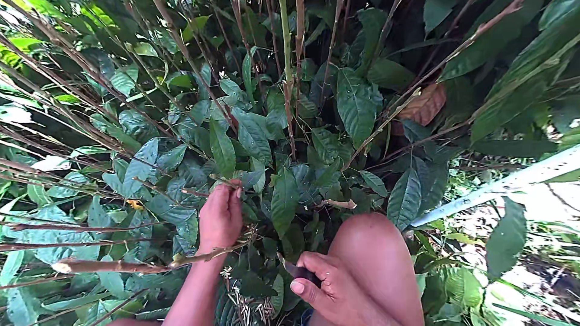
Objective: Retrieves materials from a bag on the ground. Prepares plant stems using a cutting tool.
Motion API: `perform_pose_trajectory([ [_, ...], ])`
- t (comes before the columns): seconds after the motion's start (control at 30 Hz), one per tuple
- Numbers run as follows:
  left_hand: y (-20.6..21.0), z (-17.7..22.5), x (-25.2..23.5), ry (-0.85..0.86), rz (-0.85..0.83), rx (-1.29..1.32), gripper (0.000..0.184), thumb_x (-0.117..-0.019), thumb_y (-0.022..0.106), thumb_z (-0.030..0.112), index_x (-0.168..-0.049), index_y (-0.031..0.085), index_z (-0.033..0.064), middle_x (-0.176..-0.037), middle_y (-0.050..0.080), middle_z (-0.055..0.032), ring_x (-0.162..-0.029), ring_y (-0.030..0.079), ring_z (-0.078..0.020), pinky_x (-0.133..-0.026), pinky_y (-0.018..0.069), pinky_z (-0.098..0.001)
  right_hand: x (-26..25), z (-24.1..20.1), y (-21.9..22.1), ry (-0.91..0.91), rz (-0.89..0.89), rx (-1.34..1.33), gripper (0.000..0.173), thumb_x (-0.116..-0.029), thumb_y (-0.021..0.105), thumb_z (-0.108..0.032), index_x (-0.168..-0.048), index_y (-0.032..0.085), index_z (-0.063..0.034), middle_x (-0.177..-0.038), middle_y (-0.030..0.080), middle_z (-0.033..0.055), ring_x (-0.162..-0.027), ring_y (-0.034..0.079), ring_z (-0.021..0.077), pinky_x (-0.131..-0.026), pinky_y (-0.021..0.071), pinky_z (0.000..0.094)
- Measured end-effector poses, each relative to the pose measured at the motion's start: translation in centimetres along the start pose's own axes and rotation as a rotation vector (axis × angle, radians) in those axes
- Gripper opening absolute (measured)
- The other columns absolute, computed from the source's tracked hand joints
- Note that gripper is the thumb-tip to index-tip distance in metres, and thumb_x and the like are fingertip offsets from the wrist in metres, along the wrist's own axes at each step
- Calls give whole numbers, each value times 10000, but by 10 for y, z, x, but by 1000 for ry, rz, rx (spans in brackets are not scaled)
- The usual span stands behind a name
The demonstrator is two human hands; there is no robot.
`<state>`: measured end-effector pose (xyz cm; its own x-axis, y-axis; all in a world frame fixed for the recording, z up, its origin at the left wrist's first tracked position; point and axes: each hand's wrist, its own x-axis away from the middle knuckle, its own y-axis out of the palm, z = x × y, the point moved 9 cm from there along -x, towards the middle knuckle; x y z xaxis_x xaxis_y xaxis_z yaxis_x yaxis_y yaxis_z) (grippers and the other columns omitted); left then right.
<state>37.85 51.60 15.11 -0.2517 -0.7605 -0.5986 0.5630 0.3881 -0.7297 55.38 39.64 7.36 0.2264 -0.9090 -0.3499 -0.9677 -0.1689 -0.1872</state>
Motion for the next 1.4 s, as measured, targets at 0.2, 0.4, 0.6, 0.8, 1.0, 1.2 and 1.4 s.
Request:
perform_pose_trajectory([
  [0.2, 6, -1, 1, 11, -42, -40, 231, -1050, 526, 150, -1087, 697, 0, -1027, 740, -131, -884, 716, -188, -824, 584, -331, -1, 1, 0, -3, -2, 3, 533, -1032, 505, -553, -877, 627, -59, -696, 555, 27, -618, 531, 56, -551, 453, 206],
  [0.4, 9, -15, 3, -51, 6, -5, 226, -1055, 530, 148, -1077, 694, -5, -1014, 741, -118, -894, 708, -158, -848, 574, -309, -1, 0, 0, -25, -3, -4, 518, -1036, 511, -538, -870, 611, -57, -688, 534, 25, -606, 513, 54, -542, 433, 197],
  [0.6, 14, -23, 5, -65, 32, 96, 193, -1032, 571, 131, -1029, 699, -12, -1019, 744, -108, -911, 714, -129, -868, 582, -287, -1, 0, 1, -22, -13, -6, 515, -1037, 510, -535, -872, 611, -57, -688, 532, 23, -608, 513, 51, -548, 433, 193],
  [0.8, 14, -14, 3, -82, 31, 93, 215, -1027, 588, 157, -1098, 716, -1, -1036, 745, -114, -906, 711, -130, -859, 575, -284, -2, 0, 0, -29, -1, -4, 510, -1038, 513, -530, -877, 616, -57, -686, 538, 18, -609, 511, 37, -548, 432, 181],
  [1.0, -12, -6, 13, -59, -15, 81, 287, -1008, 614, 166, -1226, 686, -7, -1133, 742, -125, -1024, 730, -168, -933, 592, -332, 0, 5, -4, -4, 1, -105, 509, -1035, 512, -542, -885, 606, -65, -705, 559, 3, -623, 539, 15, -563, 462, 169],
  [1.2, -84, -5, 98, -196, -4, 251, 278, -1063, 549, 255, -1182, 700, 53, -1069, 746, -45, -960, 715, -89, -859, 612, -285, 3, 5, -4, 37, -56, -144, 493, -1036, 498, -539, -1061, 620, -63, -810, 627, -4, -684, 596, 11, -614, 532, 188],
  [1.4, -77, 29, 179, -539, -66, 834, 232, -1055, 578, 217, -1172, 696, 55, -1066, 750, -39, -916, 752, -145, -799, 658, -346, 3, -19, 28, -151, -120, 381, 421, -1079, 456, -457, -1181, 663, -105, -995, 704, 61, -928, 678, 106, -823, 579, 276],
])
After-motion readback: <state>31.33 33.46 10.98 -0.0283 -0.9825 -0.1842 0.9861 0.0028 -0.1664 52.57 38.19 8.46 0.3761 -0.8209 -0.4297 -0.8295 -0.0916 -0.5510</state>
